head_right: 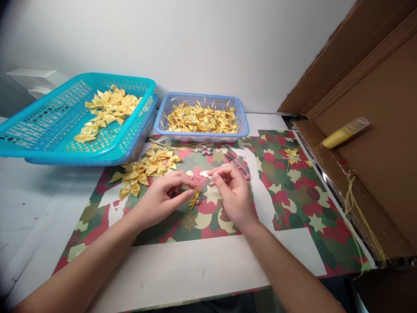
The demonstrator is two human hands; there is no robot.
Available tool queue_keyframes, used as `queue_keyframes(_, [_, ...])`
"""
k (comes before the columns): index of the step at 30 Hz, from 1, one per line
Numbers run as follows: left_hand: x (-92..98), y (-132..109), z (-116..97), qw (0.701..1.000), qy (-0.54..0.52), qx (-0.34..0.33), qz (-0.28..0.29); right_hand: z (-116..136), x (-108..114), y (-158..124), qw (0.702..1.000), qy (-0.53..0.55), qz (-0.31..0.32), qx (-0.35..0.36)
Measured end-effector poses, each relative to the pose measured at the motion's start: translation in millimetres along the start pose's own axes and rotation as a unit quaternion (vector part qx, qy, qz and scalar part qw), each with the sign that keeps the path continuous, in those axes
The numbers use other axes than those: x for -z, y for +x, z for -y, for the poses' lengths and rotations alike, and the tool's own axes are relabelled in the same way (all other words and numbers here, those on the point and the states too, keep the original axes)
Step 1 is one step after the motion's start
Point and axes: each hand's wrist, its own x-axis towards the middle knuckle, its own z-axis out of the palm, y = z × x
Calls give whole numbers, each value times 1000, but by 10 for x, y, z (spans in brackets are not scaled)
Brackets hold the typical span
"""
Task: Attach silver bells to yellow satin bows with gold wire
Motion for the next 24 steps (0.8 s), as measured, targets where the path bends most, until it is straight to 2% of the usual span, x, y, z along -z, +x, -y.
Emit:
queue_keyframes(5, [-1, 26, -13, 999, 20, -9, 35, -16, -1, 12, 1000, -2, -7, 0])
queue_keyframes(24, [-27, 60, 36, 994, 70, 21, 78, -47, 49, 81, 999, 28, -37, -13])
